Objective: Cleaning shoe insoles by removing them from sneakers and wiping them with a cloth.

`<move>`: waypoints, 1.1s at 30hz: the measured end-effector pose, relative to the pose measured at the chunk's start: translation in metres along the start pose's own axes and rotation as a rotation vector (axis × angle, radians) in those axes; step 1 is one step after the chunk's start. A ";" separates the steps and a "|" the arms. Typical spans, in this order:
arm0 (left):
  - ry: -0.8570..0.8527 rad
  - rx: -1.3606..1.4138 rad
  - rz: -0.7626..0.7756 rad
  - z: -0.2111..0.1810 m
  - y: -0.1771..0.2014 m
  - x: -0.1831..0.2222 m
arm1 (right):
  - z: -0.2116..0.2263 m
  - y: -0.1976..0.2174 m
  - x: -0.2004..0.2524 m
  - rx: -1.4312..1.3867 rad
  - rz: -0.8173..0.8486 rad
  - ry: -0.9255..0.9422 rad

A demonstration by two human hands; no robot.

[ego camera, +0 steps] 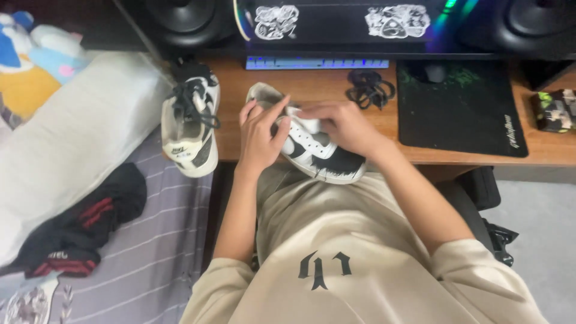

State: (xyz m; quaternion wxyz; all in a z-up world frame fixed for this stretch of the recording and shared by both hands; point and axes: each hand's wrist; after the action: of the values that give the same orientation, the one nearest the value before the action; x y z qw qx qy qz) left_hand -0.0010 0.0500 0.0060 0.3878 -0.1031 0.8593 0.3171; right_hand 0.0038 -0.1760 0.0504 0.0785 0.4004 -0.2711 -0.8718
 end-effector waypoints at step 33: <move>-0.027 -0.159 0.000 0.010 -0.012 0.001 | 0.003 -0.018 -0.016 0.261 -0.013 -0.030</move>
State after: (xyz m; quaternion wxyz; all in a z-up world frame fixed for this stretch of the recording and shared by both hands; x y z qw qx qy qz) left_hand 0.0097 0.0468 -0.0052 0.3899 -0.1294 0.8262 0.3855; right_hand 0.0142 -0.1543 0.0530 0.0160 0.3957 -0.3807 -0.8356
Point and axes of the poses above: each hand's wrist, its own x-axis away from the middle knuckle, its own y-axis out of the back of the hand, z = x × y, and after that the axes turned 12 degrees about -z, right-handed
